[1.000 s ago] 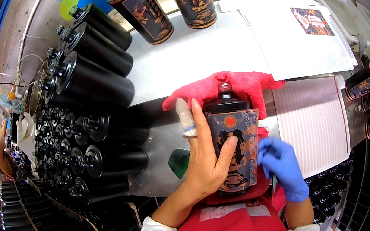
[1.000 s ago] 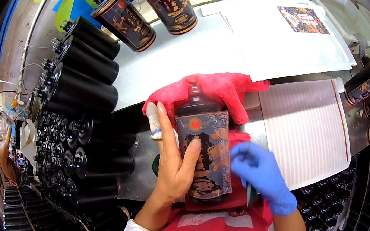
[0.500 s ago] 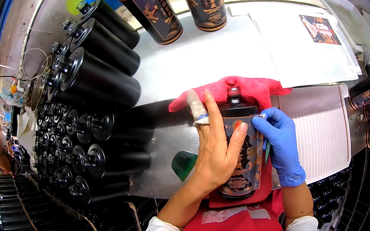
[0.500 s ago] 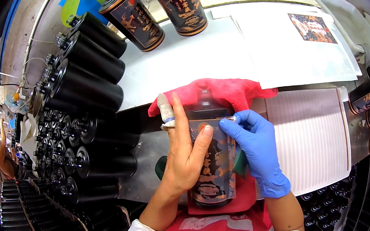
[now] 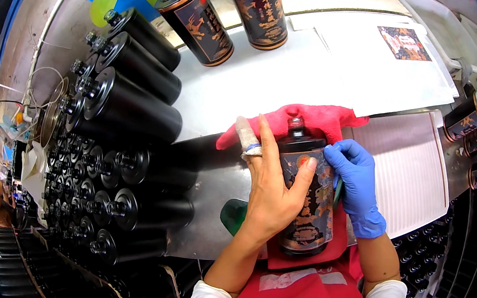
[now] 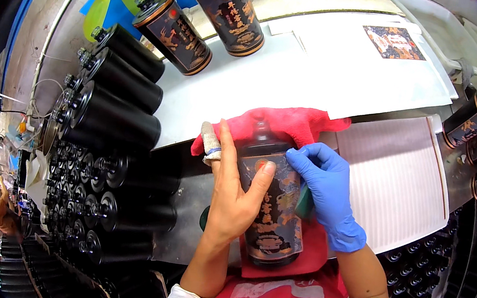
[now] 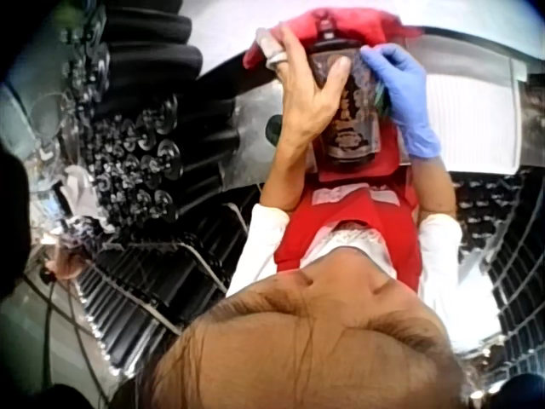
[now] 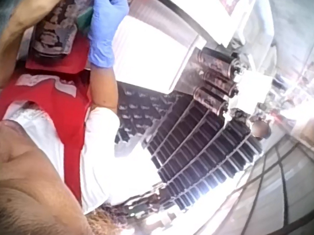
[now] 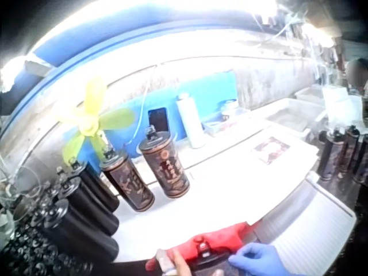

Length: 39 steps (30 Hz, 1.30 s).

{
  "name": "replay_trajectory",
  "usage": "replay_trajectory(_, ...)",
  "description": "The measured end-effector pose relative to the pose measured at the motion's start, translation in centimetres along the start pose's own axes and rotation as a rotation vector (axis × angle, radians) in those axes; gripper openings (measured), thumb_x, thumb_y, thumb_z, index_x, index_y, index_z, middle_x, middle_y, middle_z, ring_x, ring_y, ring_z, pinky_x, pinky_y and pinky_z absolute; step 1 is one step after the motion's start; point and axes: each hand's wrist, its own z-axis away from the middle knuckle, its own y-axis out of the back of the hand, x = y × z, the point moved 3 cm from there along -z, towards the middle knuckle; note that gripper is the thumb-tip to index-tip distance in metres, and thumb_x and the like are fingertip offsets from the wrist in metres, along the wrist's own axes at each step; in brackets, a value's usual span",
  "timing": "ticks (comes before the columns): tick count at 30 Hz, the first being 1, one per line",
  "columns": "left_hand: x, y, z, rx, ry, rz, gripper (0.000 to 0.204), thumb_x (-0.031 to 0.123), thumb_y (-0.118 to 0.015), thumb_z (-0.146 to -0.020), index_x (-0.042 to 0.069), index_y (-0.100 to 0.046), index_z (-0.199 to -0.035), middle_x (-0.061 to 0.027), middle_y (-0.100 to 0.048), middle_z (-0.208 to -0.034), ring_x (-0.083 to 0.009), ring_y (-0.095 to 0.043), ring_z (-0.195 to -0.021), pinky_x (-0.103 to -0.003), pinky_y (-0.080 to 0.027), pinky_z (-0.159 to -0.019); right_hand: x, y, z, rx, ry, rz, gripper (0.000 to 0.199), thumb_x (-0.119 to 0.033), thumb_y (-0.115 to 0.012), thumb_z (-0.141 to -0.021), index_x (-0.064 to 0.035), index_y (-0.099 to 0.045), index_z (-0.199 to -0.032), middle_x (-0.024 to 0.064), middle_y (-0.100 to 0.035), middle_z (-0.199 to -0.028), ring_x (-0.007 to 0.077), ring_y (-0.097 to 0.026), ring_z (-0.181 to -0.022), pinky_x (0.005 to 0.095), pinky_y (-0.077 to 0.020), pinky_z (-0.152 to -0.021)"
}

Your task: The person applies decorative labels to black cylindrical containers. They pick up a container, align a label, smooth it onto the surface with a green sponge, and then place the finished container on a nearby table. This process is repeated for multiple containers.

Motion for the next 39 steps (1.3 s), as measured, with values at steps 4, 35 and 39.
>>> replay_trajectory(4, -0.2, -0.4, -0.3, 0.071, -0.015, -0.131, 0.077, 0.022, -0.054, -0.091, -0.007, -0.006, -0.144, -0.0343, -0.02, -0.139, -0.0367, -0.029, -0.127, -0.039, -0.019, -0.108, 0.5, 0.6, -1.0, 0.019, -0.015, 0.044, 0.015, -0.018, -0.067, -0.086, -0.0038, -0.062, -0.086, -0.0021, -0.056, -0.069, 0.0035, -0.049, -0.06, 0.0179, -0.0384, -0.054)
replay_trajectory(35, -3.7, -0.8, 6.5, -0.212, -0.022, 0.435, 0.077, 0.04, -0.037, -0.097, 0.005, 0.013, -0.145, -0.0193, -0.019, -0.147, -0.0273, -0.034, -0.129, -0.035, -0.03, -0.105, 1.9, 4.0, 5.0, -0.381, -0.264, 0.415, 0.058, -0.012, -0.075, -0.073, -0.0026, -0.051, -0.125, -0.0024, -0.055, -0.08, 0.0048, -0.048, -0.064, 0.0198, -0.0425, -0.062)
replay_trajectory(39, -3.5, -0.4, 7.0, -0.248, 0.017, 0.575, 0.08, 0.04, -0.038, -0.097, -0.001, 0.012, -0.144, -0.021, -0.015, -0.149, -0.0277, -0.024, -0.135, -0.035, -0.018, -0.109, 0.7, 4.2, 5.7, -0.338, -0.237, 0.402, 0.059, -0.013, -0.075, -0.073, -0.0036, -0.051, -0.126, -0.001, -0.056, -0.086, 0.0052, -0.047, -0.065, 0.0206, -0.0422, -0.062)
